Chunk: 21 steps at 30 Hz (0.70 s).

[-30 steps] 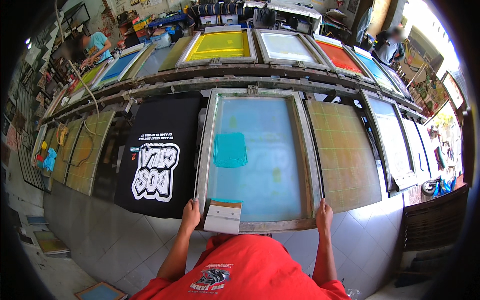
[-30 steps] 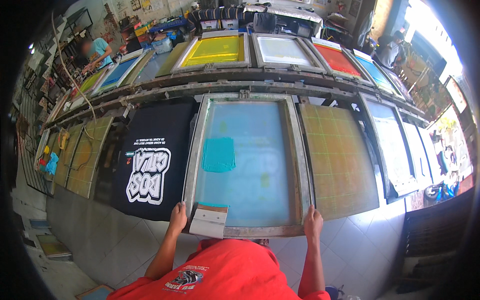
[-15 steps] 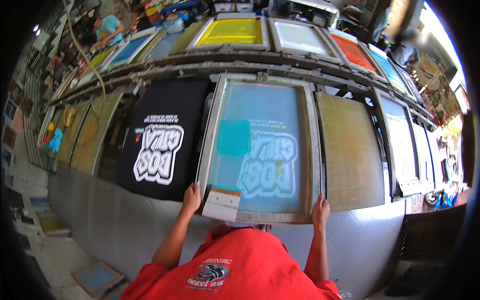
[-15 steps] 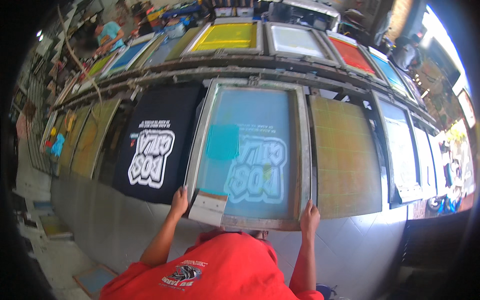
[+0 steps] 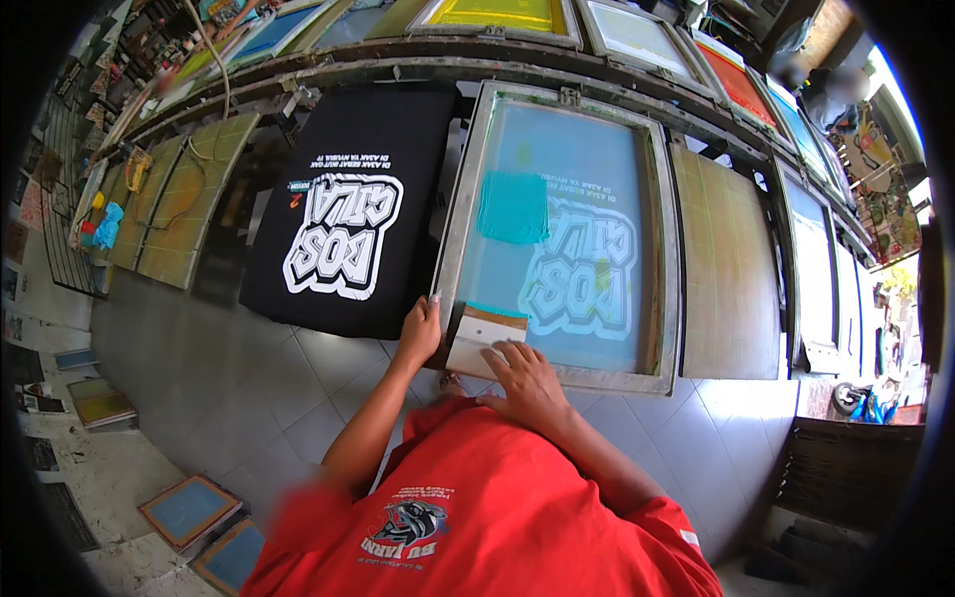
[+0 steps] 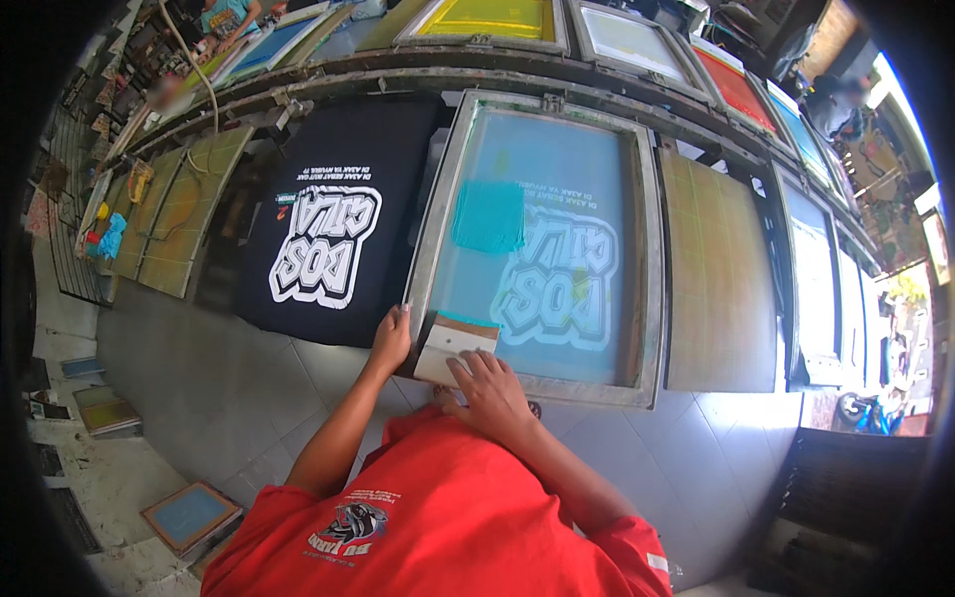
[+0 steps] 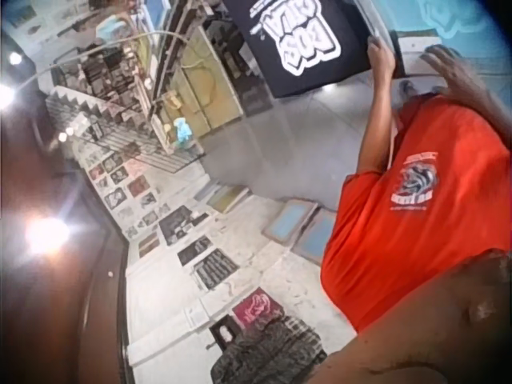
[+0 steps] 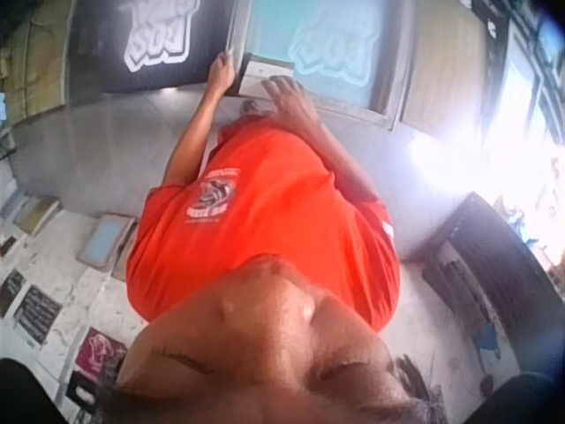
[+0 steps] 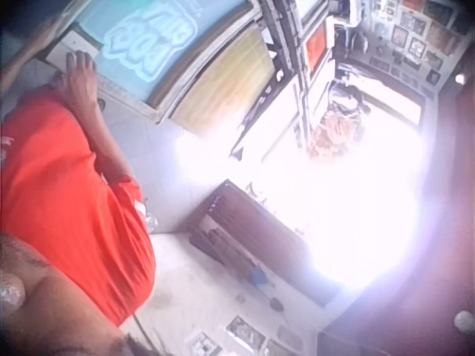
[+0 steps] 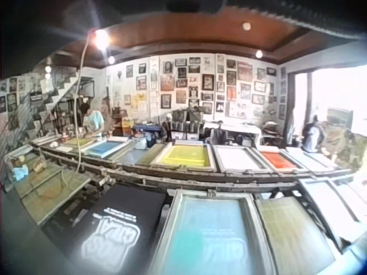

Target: The person uses a heat gun to dry ink on black t-shirts printed with a white logo. They then position a screen printing frame over a shirt and use a squeegee to apply teal ink through the stencil. The process is repeated for multiple shirts.

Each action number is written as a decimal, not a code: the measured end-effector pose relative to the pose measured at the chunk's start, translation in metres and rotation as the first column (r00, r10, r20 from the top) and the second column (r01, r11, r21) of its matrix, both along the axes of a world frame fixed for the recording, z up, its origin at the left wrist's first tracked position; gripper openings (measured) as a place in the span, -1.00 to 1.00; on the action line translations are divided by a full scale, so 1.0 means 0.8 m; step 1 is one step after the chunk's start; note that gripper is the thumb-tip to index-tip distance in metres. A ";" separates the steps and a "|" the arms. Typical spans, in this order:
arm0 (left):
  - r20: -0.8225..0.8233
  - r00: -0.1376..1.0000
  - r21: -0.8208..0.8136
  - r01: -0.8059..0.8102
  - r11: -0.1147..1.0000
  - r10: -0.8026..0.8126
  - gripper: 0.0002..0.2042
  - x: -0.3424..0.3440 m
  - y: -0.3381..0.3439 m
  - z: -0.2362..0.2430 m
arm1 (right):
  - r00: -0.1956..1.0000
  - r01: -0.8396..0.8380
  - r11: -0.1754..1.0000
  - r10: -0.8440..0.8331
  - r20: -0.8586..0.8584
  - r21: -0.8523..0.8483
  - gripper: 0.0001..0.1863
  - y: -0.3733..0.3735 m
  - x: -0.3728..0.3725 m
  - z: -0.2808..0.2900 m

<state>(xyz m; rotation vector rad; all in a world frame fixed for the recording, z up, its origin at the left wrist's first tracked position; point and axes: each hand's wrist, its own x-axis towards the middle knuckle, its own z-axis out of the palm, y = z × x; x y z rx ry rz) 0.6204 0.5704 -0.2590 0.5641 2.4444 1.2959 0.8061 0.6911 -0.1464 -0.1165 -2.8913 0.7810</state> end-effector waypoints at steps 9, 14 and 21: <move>0.034 0.999 0.034 0.018 0.999 -0.019 -0.61 -0.001 -0.004 0.001 | 0.994 0.055 0.982 -0.071 0.084 0.178 -0.58 -0.021 -0.033 -0.018; 0.025 1.000 0.056 0.004 0.998 -0.005 -0.60 0.000 -0.003 0.005 | 0.978 0.189 0.971 -0.199 0.055 0.143 -0.72 0.014 -0.067 -0.009; 0.134 0.991 0.033 0.025 0.999 -0.029 -0.62 -0.005 -0.004 0.004 | 0.934 0.310 0.949 -0.315 0.167 0.056 -0.77 0.048 -0.097 0.060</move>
